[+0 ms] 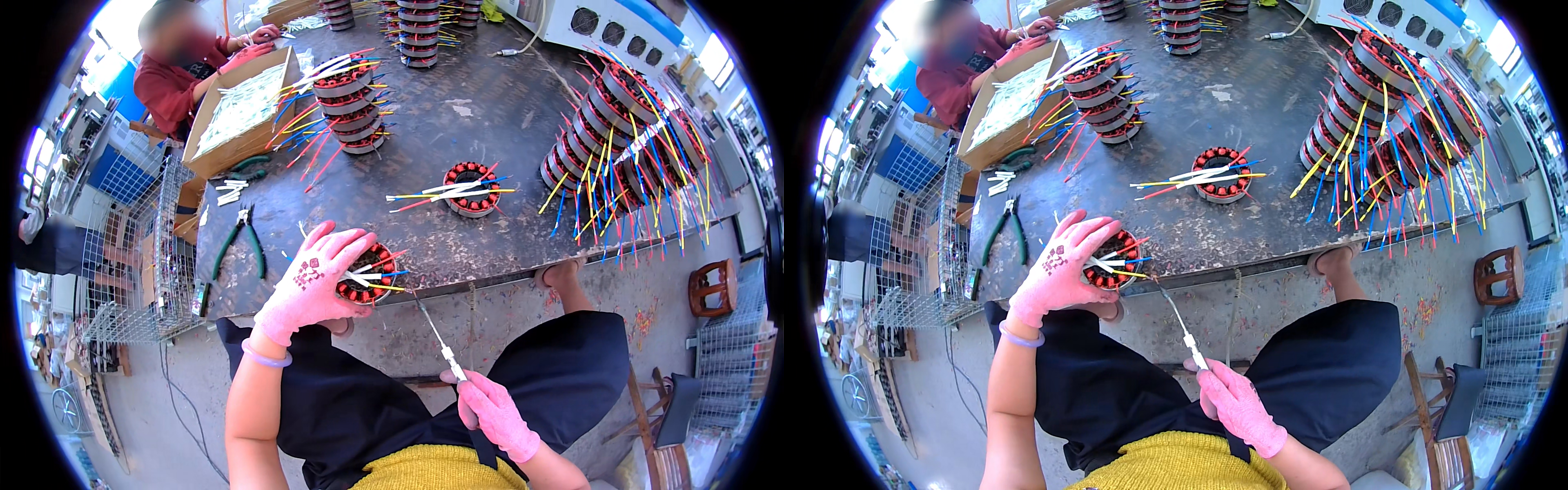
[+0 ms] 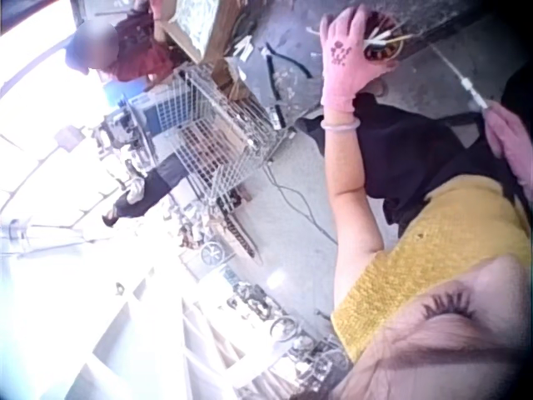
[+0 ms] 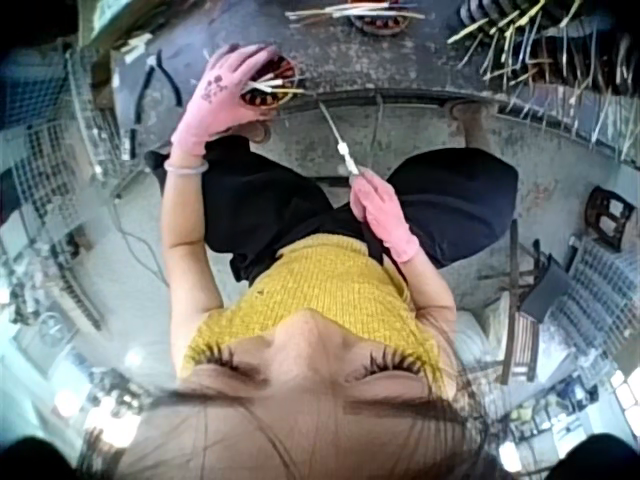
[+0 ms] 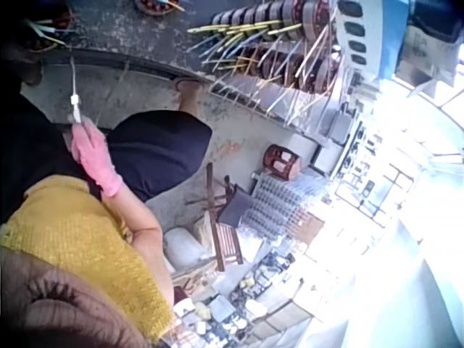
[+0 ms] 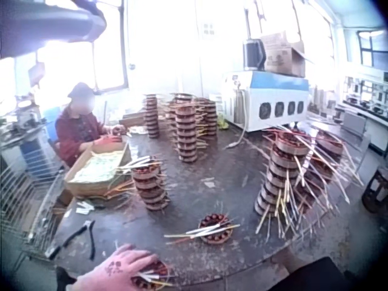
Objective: The person uses a soldering iron to connect wires on a motor stator. They hold the stator with one gloved hand and apply the heated tip to various wire ends while rotating the component on the table.
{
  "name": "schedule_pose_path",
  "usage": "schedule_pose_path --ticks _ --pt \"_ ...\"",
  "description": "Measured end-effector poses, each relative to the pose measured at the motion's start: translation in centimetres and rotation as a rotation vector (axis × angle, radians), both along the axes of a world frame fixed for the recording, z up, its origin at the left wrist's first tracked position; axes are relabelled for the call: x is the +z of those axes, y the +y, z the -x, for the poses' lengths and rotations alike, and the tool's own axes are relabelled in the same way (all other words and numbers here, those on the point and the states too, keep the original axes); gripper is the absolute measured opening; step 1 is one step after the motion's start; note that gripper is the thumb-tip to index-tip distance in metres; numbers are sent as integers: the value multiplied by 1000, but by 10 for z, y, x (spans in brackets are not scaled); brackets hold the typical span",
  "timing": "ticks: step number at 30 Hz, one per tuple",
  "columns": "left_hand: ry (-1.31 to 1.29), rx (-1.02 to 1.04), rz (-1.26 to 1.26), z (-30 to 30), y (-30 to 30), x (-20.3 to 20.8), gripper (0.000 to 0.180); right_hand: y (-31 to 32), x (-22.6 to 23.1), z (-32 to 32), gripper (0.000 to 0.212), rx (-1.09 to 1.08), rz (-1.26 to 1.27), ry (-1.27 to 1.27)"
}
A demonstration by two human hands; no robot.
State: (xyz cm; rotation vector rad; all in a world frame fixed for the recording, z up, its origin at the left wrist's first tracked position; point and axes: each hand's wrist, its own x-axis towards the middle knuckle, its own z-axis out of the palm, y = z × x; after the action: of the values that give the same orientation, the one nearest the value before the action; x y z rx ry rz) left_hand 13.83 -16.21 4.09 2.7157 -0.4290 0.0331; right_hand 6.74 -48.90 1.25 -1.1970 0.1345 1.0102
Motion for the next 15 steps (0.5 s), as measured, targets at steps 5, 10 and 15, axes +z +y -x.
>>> schedule_pose_path --ticks 5,10,15 --pt "-21 18 -20 1 0 1 94 3 5 -2 38 26 68 -64" --pt "-44 13 -34 -1 -2 1 93 3 7 -4 37 21 27 -21" --pt "-64 15 -30 -2 -2 2 92 2 2 -3 37 36 30 -38"
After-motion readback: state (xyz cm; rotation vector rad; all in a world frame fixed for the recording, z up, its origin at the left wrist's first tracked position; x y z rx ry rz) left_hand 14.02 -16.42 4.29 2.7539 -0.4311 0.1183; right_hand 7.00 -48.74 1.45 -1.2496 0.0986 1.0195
